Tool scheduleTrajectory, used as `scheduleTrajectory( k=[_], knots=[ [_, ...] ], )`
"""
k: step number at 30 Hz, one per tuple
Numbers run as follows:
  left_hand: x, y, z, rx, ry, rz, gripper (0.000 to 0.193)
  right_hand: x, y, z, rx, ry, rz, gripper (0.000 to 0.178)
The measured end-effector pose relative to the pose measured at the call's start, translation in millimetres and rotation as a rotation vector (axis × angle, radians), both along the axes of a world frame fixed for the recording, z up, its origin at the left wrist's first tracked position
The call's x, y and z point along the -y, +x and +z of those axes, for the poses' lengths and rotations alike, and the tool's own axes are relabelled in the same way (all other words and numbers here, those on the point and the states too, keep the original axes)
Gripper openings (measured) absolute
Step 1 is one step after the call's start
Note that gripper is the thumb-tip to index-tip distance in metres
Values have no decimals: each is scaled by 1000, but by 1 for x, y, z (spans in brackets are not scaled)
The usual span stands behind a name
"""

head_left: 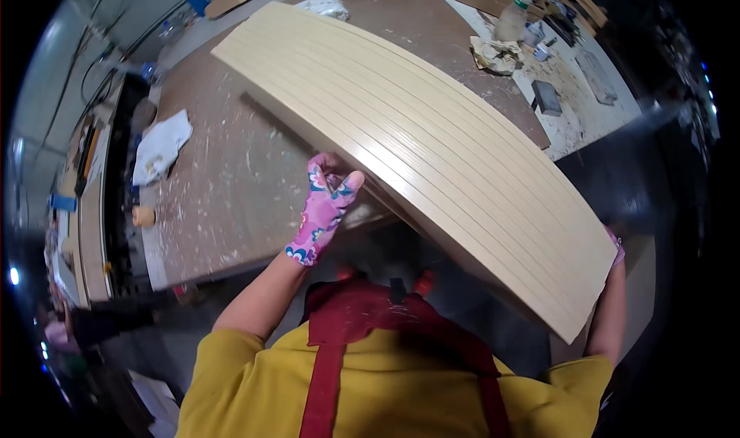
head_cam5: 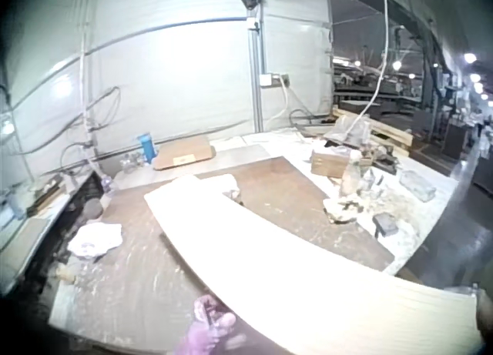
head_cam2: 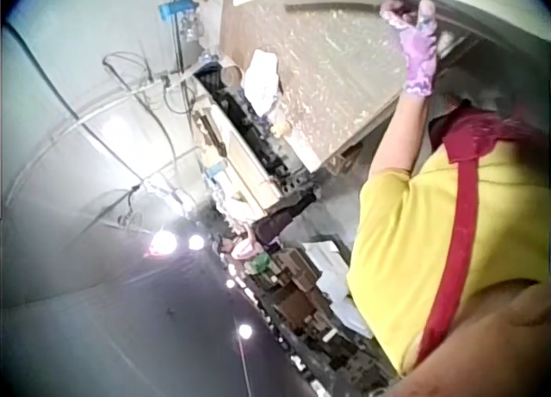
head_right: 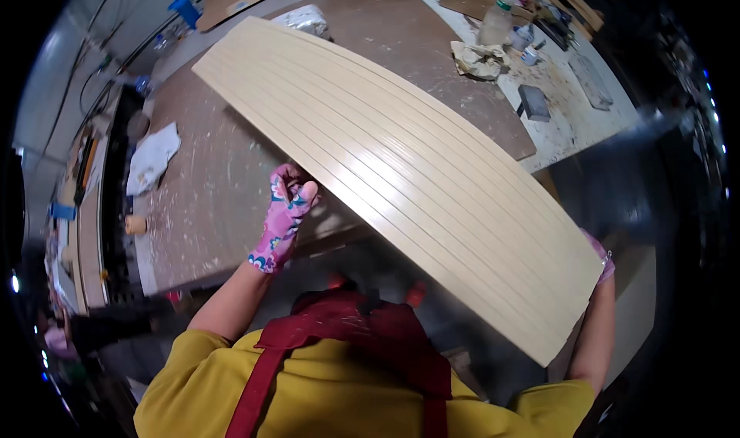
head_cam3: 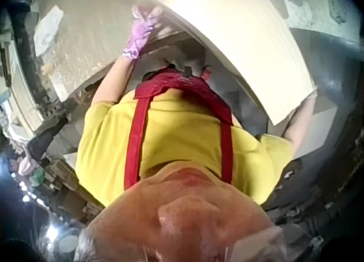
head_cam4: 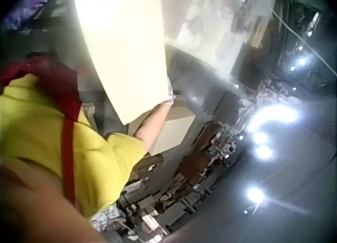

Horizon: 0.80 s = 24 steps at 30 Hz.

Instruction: The person sands a large wooden board with a sanding block, then wipes it with a cloth. They apply a liquid from a bottle onto the cloth and wipe the board again. Finally, they use a small brush to apply a substance from a jar to the edges of the board.

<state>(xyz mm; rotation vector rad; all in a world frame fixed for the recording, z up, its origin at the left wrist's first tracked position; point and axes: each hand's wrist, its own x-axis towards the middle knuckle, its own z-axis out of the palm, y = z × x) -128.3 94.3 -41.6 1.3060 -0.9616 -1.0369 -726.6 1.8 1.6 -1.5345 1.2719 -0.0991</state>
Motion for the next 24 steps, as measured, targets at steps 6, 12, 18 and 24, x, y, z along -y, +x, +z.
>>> scheduleTrajectory(
  k=[6,12,18,24],
  knots=[
    [-20,-54,-3,61,-93,46,123,32,-16,-26,111,76,108,44],
    [-20,-60,-10,10,-135,51,131,-14,26,-17,196,49,6,44],
    [-23,-40,-18,160,-59,-46,99,-92,100,-11,301,41,-137,44],
    [-11,-28,6,-135,-65,-274,81,-167,187,-6,398,32,-239,45]
  ],
)
